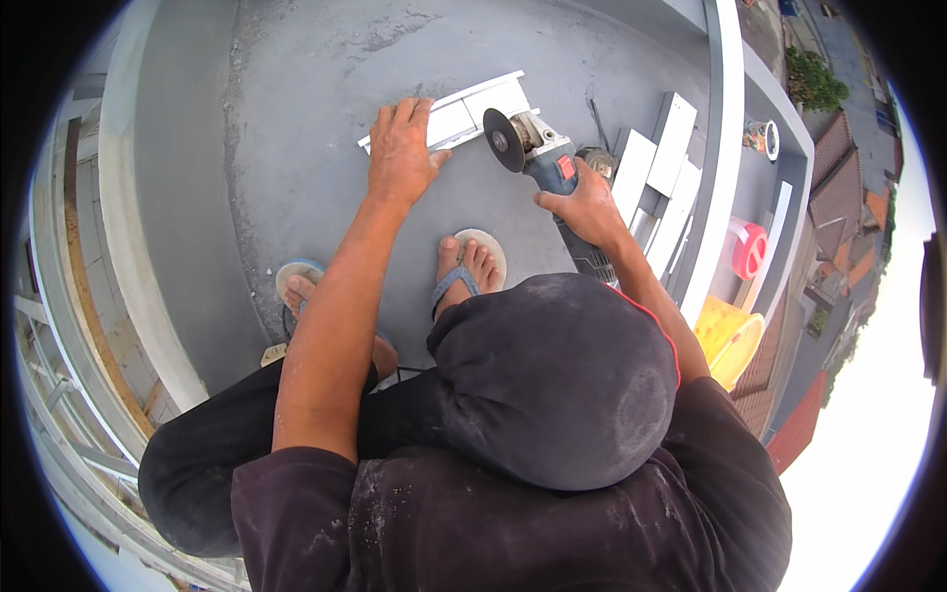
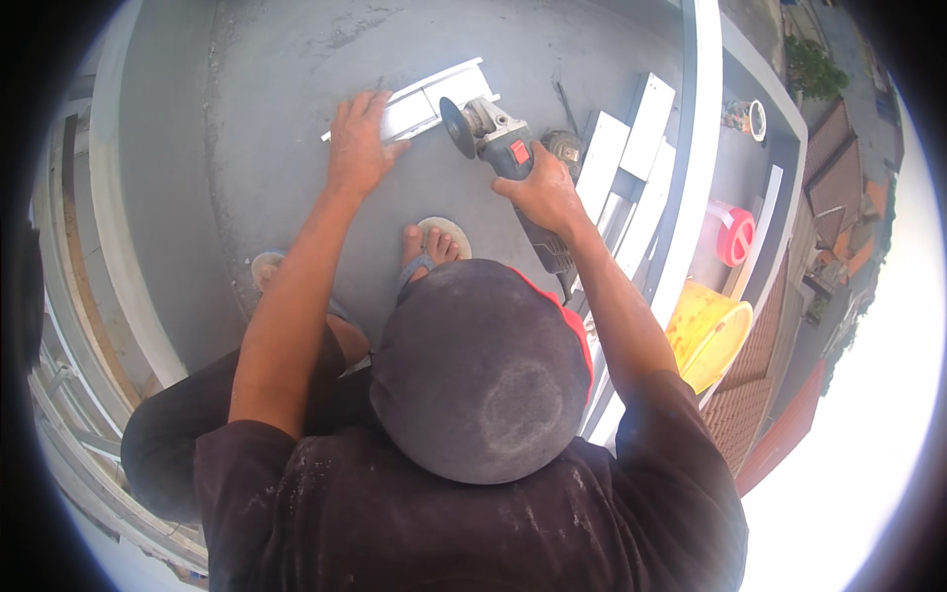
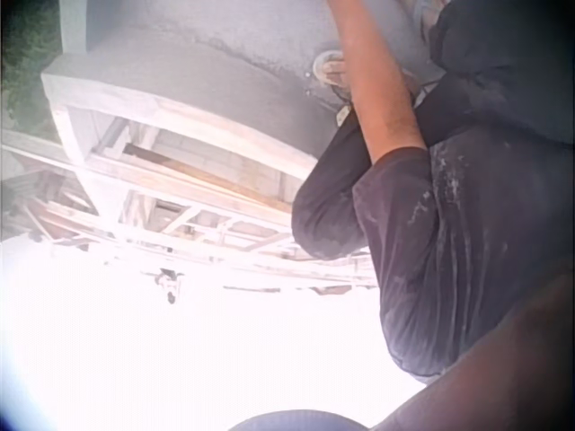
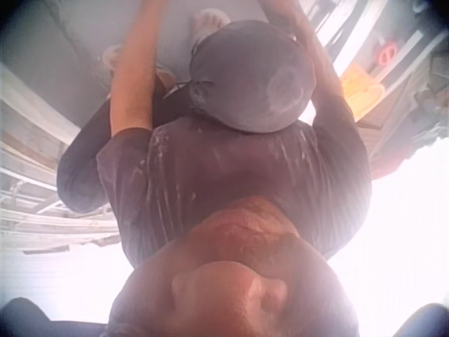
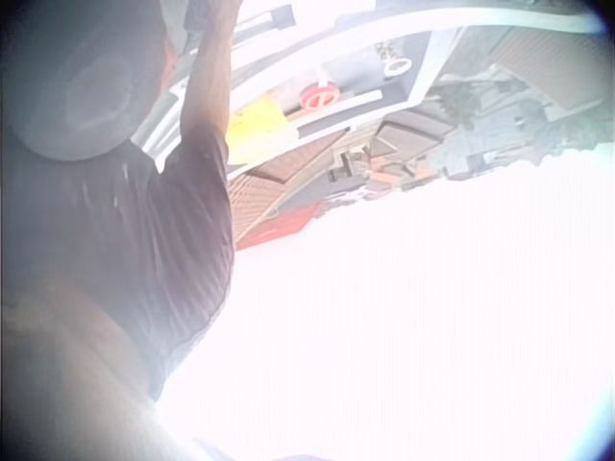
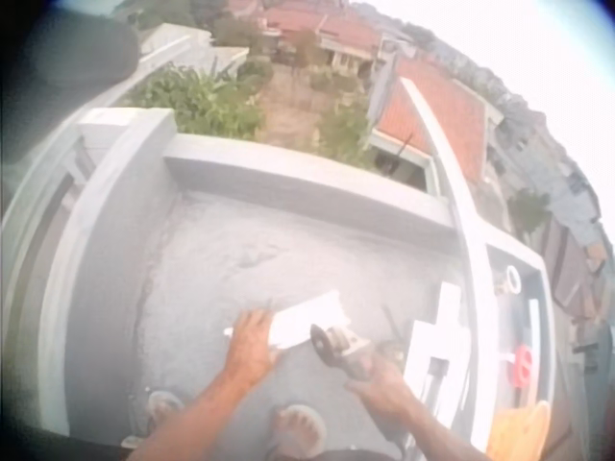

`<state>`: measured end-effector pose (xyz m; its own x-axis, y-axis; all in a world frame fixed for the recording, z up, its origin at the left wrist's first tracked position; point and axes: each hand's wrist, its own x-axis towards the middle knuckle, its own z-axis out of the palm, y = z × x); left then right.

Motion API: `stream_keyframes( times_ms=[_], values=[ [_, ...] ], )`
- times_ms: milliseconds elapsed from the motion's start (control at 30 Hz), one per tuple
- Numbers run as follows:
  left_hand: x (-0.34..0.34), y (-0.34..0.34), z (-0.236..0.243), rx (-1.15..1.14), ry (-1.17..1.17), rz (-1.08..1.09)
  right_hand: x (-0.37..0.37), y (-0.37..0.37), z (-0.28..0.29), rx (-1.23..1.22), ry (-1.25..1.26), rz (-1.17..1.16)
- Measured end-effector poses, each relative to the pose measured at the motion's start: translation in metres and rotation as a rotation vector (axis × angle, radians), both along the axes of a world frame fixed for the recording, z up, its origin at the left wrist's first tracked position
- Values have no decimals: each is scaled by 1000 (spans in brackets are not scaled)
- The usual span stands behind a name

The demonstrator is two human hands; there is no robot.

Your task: The person sits on a rooftop and uses an angle grinder to cut several pieces of white metal trim. They measure and mark the trim with a tape measure and pen before cutting, then place the cut pieces aside.

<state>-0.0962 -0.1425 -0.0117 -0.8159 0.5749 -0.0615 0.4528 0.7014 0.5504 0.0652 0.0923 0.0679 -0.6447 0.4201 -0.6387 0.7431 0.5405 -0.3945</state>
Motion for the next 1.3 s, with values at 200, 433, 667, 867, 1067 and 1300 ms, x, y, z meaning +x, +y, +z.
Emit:
stream_keyframes(
  times_ms=[200, 433, 667, 867, 1067, 1300],
  values=[
    [0, 0, -1, 7, 10, 1, 2, -2, 0, 63, 31, 30],
    [-1, 0, 0, -1, -6, -1, -2, -2, -2, 97, 77, 60],
    [-2, 1, -2, -18, -21, 2, -11, -5, -6, 129, 107, 57],
    [1, -2, -4, 15, -10, 6, -3, -3, -17, 119, 71, 60],
    [-16, 10, 12, -264, -113, 28, 15, -7, 17, -154, 229, -237],
    [-1, 13, 21, -263, 369, -94, 14, 0, 63, -142, 360, -300]
  ],
)
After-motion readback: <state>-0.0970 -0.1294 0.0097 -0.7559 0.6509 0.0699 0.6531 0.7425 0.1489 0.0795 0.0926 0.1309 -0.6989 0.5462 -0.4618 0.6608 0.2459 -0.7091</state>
